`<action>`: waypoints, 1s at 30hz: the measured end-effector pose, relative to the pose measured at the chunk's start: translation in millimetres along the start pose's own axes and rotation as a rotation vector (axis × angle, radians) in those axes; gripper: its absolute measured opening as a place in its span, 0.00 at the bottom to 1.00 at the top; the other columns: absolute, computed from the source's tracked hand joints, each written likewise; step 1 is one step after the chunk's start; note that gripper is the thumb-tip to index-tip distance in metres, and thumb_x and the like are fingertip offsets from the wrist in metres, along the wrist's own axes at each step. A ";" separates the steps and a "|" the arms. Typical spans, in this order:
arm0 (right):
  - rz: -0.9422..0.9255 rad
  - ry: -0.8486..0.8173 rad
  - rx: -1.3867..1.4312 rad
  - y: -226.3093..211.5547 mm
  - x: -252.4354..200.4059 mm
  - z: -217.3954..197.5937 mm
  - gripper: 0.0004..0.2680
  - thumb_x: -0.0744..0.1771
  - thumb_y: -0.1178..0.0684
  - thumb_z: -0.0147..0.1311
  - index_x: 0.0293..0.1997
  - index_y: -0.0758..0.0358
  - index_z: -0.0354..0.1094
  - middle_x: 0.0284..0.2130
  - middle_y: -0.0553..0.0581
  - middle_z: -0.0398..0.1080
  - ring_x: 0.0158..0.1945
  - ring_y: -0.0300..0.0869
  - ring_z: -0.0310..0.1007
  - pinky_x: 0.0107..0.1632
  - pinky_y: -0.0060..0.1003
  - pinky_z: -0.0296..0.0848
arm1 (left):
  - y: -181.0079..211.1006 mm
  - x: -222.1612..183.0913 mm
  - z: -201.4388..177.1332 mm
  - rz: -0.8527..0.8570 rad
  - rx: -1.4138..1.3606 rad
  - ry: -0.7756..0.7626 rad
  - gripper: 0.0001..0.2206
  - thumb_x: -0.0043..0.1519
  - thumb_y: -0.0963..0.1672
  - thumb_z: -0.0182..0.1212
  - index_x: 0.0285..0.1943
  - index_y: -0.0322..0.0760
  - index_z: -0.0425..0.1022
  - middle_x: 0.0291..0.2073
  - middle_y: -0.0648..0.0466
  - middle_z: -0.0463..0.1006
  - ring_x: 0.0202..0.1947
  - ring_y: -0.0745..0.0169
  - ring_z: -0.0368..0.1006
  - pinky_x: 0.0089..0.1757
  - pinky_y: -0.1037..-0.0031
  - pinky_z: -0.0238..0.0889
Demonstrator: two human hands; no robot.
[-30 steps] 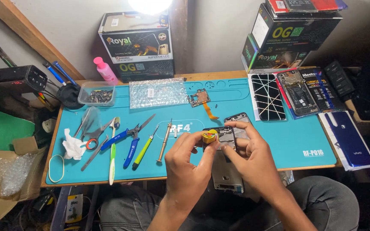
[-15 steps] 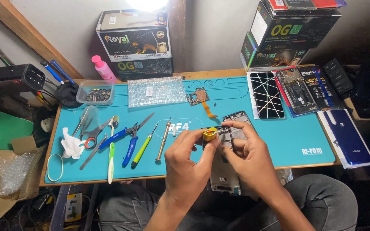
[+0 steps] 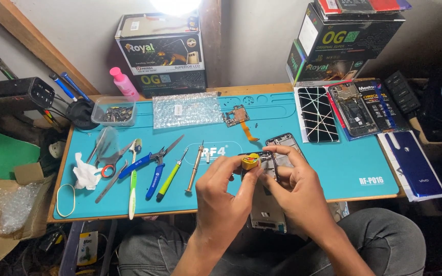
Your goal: A person is repairing a mobile phone by cleaning the frame and aligning internal components on a workbench.
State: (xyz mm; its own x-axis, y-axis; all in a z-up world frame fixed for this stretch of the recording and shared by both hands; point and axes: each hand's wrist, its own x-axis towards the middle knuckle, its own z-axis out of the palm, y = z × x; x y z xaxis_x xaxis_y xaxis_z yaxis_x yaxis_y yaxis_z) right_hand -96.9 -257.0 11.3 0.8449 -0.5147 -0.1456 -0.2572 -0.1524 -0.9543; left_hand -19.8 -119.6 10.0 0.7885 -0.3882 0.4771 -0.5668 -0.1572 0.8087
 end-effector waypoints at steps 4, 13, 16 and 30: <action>-0.015 -0.003 -0.022 2.5 0.0 -0.3 0.17 0.69 0.56 0.61 0.67 0.52 0.71 0.17 0.42 0.44 0.22 0.31 0.41 0.27 0.29 0.45 | 1.7 0.5 -0.9 0.005 -0.008 0.002 0.04 0.63 0.40 0.70 0.44 0.34 0.82 0.33 0.54 0.83 0.32 0.61 0.75 0.36 0.71 0.72; 0.008 0.002 0.016 0.7 -0.6 0.2 0.18 0.68 0.58 0.61 0.67 0.51 0.71 0.17 0.42 0.44 0.22 0.31 0.41 0.27 0.29 0.45 | 2.8 0.9 -2.7 -0.012 -0.009 0.004 0.04 0.63 0.40 0.70 0.44 0.34 0.83 0.33 0.54 0.83 0.32 0.61 0.75 0.37 0.71 0.73; -0.011 -0.004 0.010 1.0 -0.6 0.8 0.17 0.69 0.57 0.61 0.67 0.52 0.70 0.17 0.42 0.44 0.22 0.31 0.41 0.27 0.30 0.44 | 4.2 1.2 -3.2 -0.007 -0.014 0.001 0.04 0.63 0.40 0.70 0.44 0.34 0.82 0.33 0.54 0.83 0.32 0.62 0.76 0.36 0.72 0.73; 0.012 -0.004 0.053 -2.2 -2.5 2.1 0.16 0.69 0.57 0.61 0.66 0.52 0.71 0.17 0.43 0.43 0.22 0.32 0.41 0.28 0.29 0.45 | 4.3 0.7 -2.7 0.013 -0.001 0.010 0.03 0.63 0.39 0.69 0.43 0.35 0.82 0.31 0.55 0.82 0.31 0.61 0.75 0.36 0.72 0.72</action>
State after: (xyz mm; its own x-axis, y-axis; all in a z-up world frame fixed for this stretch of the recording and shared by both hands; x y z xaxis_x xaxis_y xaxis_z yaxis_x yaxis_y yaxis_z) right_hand -97.4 -253.6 13.3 0.8439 -0.5125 -0.1584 -0.2424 -0.1008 -0.9649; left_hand -21.0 -118.0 14.8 0.7836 -0.3812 0.4905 -0.5763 -0.1514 0.8031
